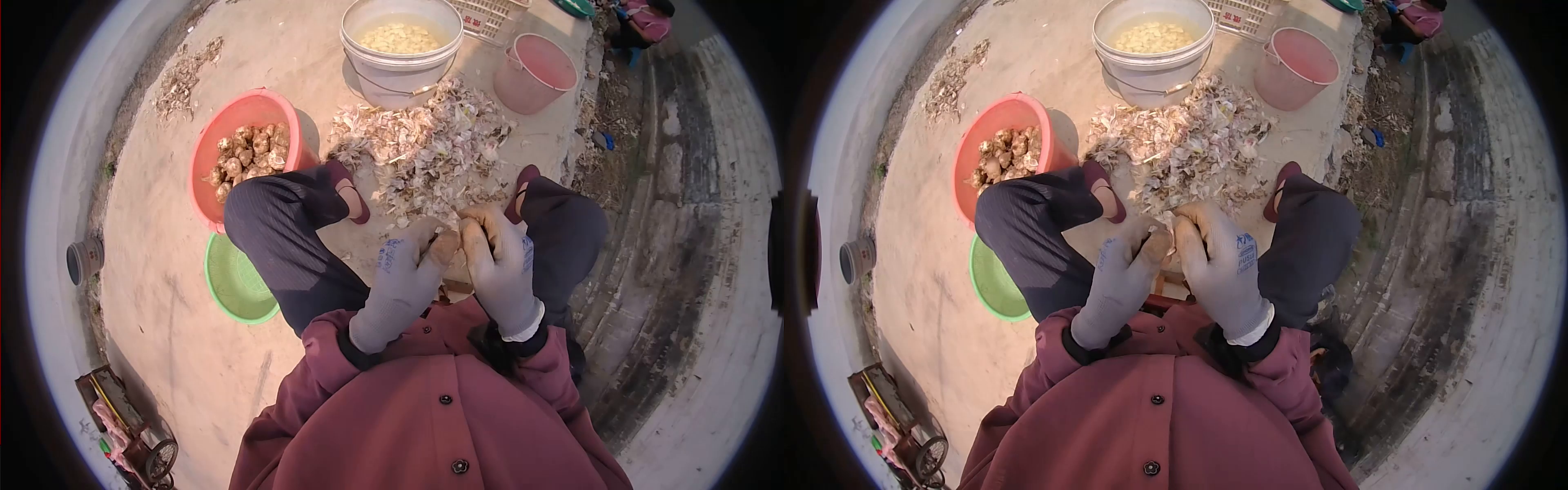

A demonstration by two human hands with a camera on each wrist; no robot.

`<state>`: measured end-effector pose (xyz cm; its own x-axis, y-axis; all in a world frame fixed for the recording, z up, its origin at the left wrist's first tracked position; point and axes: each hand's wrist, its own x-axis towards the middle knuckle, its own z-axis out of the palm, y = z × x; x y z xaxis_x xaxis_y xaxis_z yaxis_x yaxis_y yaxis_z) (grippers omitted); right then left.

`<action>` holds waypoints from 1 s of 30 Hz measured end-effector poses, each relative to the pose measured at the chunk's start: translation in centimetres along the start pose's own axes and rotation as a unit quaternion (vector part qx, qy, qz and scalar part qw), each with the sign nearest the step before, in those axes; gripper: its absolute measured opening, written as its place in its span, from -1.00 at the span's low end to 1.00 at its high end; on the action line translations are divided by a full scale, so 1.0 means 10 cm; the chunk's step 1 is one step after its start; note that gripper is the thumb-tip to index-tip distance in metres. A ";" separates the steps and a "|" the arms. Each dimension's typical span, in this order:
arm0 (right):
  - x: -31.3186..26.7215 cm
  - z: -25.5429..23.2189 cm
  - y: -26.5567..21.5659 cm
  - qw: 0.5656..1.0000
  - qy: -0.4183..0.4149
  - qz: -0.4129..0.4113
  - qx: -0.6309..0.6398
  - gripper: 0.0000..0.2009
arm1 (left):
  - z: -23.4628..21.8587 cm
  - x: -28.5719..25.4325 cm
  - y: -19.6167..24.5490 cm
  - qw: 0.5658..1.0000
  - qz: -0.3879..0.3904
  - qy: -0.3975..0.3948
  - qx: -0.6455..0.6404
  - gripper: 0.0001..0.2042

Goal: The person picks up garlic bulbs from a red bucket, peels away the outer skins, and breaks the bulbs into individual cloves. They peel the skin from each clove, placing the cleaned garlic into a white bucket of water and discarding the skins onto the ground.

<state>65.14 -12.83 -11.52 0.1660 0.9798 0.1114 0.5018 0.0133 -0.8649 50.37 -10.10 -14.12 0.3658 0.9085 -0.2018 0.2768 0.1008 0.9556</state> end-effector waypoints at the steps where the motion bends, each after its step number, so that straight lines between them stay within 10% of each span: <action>1: -0.02 0.00 0.00 1.000 -0.012 0.000 0.005 -0.90 | -0.01 -0.03 0.03 1.000 0.005 0.001 -0.019 -0.71; 6: -0.04 0.03 0.10 0.986 -0.045 0.079 0.142 -0.82 | -0.04 -0.10 0.11 1.000 0.011 0.011 -0.024 -0.74; 11: -0.07 0.10 0.17 0.879 -0.075 0.210 0.422 -0.68 | -0.06 -0.10 0.11 0.987 -0.050 0.005 -0.155 -0.76; 17: 0.01 0.15 0.15 0.972 0.037 0.144 0.180 -0.73 | -0.03 -0.11 0.02 0.982 -0.073 0.066 -0.163 -0.74; 25: -0.06 0.16 0.13 0.976 -0.020 0.087 0.200 -0.78 | -0.01 -0.03 0.04 0.998 0.000 0.065 -0.004 -0.77; 30: -0.04 0.21 0.29 0.935 -0.057 0.194 0.290 -0.76 | 0.02 -0.03 -0.07 0.998 0.010 0.033 -0.049 -0.80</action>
<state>64.75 -12.74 -15.11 0.1309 0.9481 -0.2897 -0.1276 -0.2737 -0.9533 50.24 -10.56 -14.74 0.3104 0.9353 -0.1701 0.1795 0.1180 0.9767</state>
